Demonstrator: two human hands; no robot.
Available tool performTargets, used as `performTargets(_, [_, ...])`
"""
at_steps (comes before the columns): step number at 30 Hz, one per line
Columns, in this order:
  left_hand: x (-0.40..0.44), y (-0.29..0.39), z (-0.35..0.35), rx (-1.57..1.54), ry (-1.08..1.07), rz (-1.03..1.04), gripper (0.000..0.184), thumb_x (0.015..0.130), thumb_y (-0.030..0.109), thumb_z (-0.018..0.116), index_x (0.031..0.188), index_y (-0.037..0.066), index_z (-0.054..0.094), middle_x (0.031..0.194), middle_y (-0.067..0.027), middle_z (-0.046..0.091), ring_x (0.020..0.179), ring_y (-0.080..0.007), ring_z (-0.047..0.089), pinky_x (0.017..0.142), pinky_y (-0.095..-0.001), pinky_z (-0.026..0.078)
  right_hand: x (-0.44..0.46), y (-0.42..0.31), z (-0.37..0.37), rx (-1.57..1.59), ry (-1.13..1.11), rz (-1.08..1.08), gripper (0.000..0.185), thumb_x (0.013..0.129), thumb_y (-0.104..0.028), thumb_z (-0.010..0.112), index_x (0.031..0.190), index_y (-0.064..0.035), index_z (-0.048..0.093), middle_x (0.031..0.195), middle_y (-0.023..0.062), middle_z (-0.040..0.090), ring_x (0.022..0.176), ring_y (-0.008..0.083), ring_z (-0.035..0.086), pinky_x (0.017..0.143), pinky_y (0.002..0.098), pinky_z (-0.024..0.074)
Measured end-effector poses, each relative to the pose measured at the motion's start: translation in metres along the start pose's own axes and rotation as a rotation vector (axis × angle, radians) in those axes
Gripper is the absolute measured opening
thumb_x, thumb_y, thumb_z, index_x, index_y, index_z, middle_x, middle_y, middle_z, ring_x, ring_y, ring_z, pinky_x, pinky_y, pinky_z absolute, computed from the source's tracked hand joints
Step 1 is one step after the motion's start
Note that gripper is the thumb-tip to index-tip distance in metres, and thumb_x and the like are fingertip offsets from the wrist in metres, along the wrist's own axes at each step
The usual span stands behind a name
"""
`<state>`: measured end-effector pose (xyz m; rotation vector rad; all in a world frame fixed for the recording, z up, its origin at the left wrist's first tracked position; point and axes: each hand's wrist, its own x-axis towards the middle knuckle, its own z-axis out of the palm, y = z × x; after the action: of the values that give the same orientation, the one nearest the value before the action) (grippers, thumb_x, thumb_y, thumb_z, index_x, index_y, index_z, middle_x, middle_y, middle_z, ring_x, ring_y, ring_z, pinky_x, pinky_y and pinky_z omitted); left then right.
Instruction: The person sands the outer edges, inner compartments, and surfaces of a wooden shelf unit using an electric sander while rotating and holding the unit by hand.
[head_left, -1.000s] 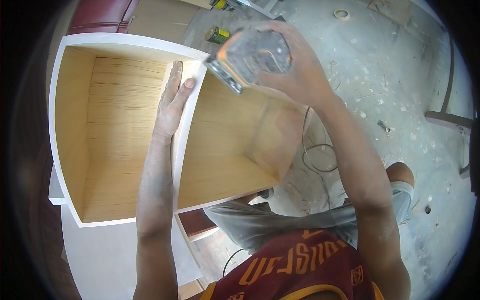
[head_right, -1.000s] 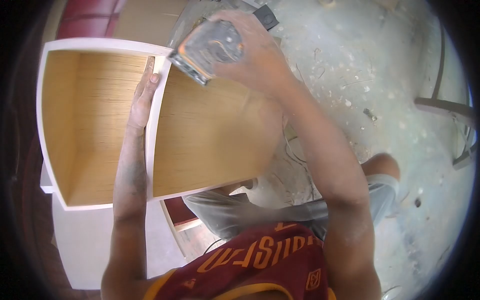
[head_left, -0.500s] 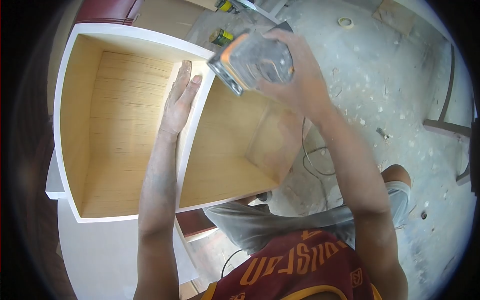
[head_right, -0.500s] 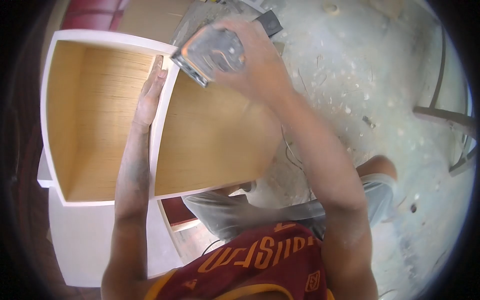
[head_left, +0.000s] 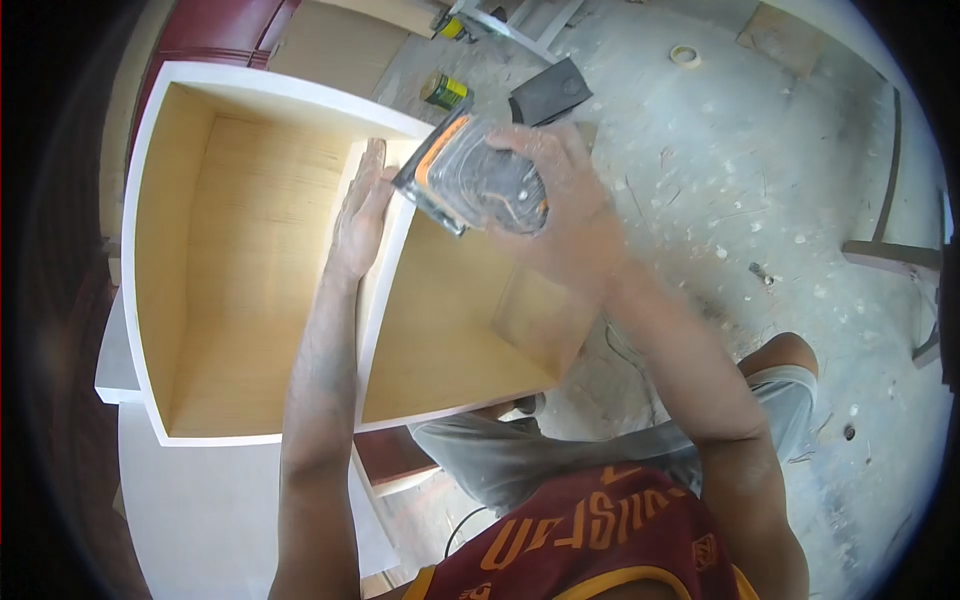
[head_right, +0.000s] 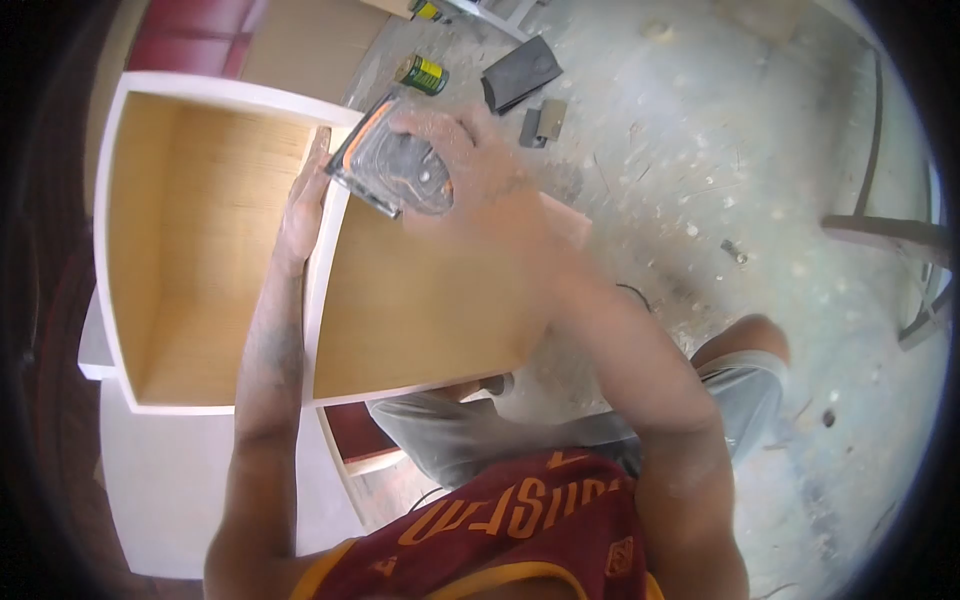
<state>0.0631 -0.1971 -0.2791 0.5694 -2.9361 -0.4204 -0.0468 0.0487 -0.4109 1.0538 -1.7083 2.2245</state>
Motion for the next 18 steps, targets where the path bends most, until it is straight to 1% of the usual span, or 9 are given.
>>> performTargets(2, [-0.005, 0.011, 0.0, -0.017, 0.026, 0.004, 0.072, 0.114, 0.045, 0.044, 0.165, -0.004, 0.033, 0.176, -0.0214, 0.026, 0.166, -0.0309, 0.017, 0.133, -0.0384, 0.014, 0.004, -0.002, 0.0, 0.089, 0.026, 0.097, 0.074, 0.075, -0.014, 0.087, 0.142, -0.0139, 0.056, 0.134, 0.0119, 0.061, 0.122, 0.0321, 0.062, 0.1, 0.0431, 0.0544])
performTargets(3, [-0.006, 0.018, 0.002, -0.029, 0.049, -0.012, 0.07, 0.114, 0.043, 0.045, 0.165, -0.003, 0.034, 0.176, -0.0208, 0.027, 0.166, -0.0305, 0.018, 0.133, -0.0383, 0.015, 0.009, 0.0, 0.001, 0.05, 0.041, 0.08, 0.074, 0.075, -0.014, 0.087, 0.142, -0.0139, 0.056, 0.134, 0.0119, 0.061, 0.122, 0.0321, 0.062, 0.1, 0.0431, 0.0544])
performTargets(5, [-0.005, 0.018, 0.005, -0.044, 0.049, -0.02, 0.072, 0.114, 0.044, 0.044, 0.166, -0.004, 0.032, 0.176, -0.0211, 0.025, 0.166, -0.0305, 0.017, 0.133, -0.0383, 0.014, 0.018, 0.011, 0.001, 0.012, 0.147, 0.136, 0.076, 0.075, -0.014, 0.088, 0.143, -0.0141, 0.055, 0.136, 0.0127, 0.059, 0.123, 0.0339, 0.061, 0.102, 0.0424, 0.0537])
performTargets(6, [-0.006, 0.017, 0.003, -0.041, 0.041, -0.026, 0.073, 0.114, 0.045, 0.044, 0.166, -0.004, 0.031, 0.177, -0.0212, 0.025, 0.166, -0.0306, 0.017, 0.133, -0.0384, 0.014, 0.015, 0.011, -0.004, -0.033, 0.165, 0.121, 0.076, 0.075, -0.014, 0.088, 0.143, -0.0141, 0.055, 0.136, 0.0127, 0.059, 0.123, 0.0339, 0.061, 0.102, 0.0424, 0.0537])
performTargets(8, [-0.007, 0.017, 0.002, -0.016, 0.015, -0.029, 0.075, 0.114, 0.047, 0.043, 0.166, -0.005, 0.029, 0.177, -0.0215, 0.023, 0.166, -0.0307, 0.016, 0.133, -0.0384, 0.013, -0.003, 0.008, 0.001, 0.058, -0.028, 0.19, 0.079, 0.073, -0.015, 0.09, 0.143, -0.0139, 0.054, 0.138, 0.0147, 0.058, 0.126, 0.0366, 0.059, 0.107, 0.0419, 0.051])
performTargets(12, [-0.009, 0.022, 0.002, 0.031, -0.012, -0.016, 0.079, 0.114, 0.051, 0.042, 0.167, -0.005, 0.026, 0.178, -0.022, 0.02, 0.167, -0.0308, 0.013, 0.134, -0.0386, 0.012, -0.048, 0.033, 0.004, -0.03, -0.038, 0.205, 0.08, 0.073, -0.017, 0.092, 0.143, -0.0132, 0.053, 0.137, 0.0143, 0.059, 0.125, 0.0336, 0.06, 0.106, 0.0413, 0.0517])
performTargets(13, [-0.009, 0.022, 0.001, 0.031, -0.014, -0.016, 0.08, 0.114, 0.051, 0.041, 0.167, -0.006, 0.025, 0.178, -0.0221, 0.019, 0.167, -0.0308, 0.013, 0.134, -0.0386, 0.012, -0.055, 0.04, 0.001, 0.07, 0.089, 0.316, 0.08, 0.074, -0.016, 0.092, 0.144, -0.0117, 0.052, 0.135, 0.0137, 0.059, 0.125, 0.0311, 0.061, 0.106, 0.041, 0.0519])
performTargets(15, [-0.009, 0.024, 0.0, 0.012, -0.019, -0.019, 0.082, 0.114, 0.053, 0.041, 0.168, -0.006, 0.023, 0.178, -0.0224, 0.018, 0.167, -0.0309, 0.012, 0.134, -0.0387, 0.011, -0.078, 0.049, -0.002, 0.18, 0.214, 0.439, 0.08, 0.075, -0.015, 0.091, 0.144, -0.0102, 0.051, 0.134, 0.013, 0.059, 0.124, 0.0286, 0.061, 0.105, 0.0408, 0.0522])
performTargets(18, [-0.009, 0.024, 0.003, -0.103, -0.027, -0.024, 0.083, 0.114, 0.053, 0.041, 0.168, -0.006, 0.021, 0.178, -0.0215, 0.019, 0.165, -0.0296, 0.015, 0.133, -0.0379, 0.014, -0.118, 0.098, -0.004, 0.336, 0.328, 0.564, 0.081, 0.077, -0.009, 0.088, 0.147, -0.0057, 0.046, 0.129, 0.0121, 0.059, 0.119, 0.0242, 0.062, 0.1, 0.0393, 0.0553])
